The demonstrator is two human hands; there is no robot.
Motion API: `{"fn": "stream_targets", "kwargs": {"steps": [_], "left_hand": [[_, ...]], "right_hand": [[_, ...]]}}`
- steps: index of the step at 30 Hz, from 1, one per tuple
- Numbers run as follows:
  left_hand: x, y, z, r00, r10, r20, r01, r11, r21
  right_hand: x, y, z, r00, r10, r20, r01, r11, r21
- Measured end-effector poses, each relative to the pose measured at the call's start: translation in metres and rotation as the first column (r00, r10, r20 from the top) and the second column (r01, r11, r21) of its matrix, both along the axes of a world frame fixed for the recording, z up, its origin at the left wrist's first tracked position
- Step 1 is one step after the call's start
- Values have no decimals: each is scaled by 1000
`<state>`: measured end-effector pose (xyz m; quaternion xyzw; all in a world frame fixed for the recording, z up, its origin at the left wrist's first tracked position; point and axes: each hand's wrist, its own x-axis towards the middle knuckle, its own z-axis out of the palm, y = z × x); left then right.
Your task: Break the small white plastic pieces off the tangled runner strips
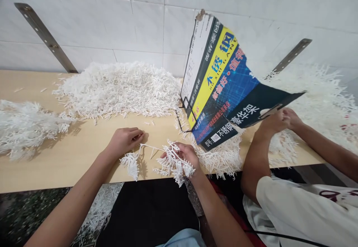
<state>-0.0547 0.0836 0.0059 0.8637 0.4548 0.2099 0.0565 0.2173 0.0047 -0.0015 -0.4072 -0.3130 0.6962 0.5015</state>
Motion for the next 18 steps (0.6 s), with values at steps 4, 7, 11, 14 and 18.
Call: {"fn": "stream_targets", "kwargs": {"steps": [4, 7, 11, 14, 18], "left_hand": [[-12, 2, 1, 998, 57, 5, -57, 994, 90], [-25, 2, 2, 991, 111, 71, -118, 987, 107], [-44, 5, 2, 979, 153, 131, -156, 988, 11], [-54, 12, 9, 989, 142, 39, -140, 988, -66], [-40, 1, 40, 995, 95, -10, -93, 992, 90]], "right_hand": [[-3, 0, 6, 996, -57, -61, 54, 997, -57], [-5, 2, 12, 996, -82, -16, 82, 997, -2], [-7, 4, 9, 993, -100, 69, 91, 989, 120], [-9, 6, 6, 973, -99, 210, 56, 978, 201], [-14, 6, 11, 908, -51, 416, -94, 942, 322]]}}
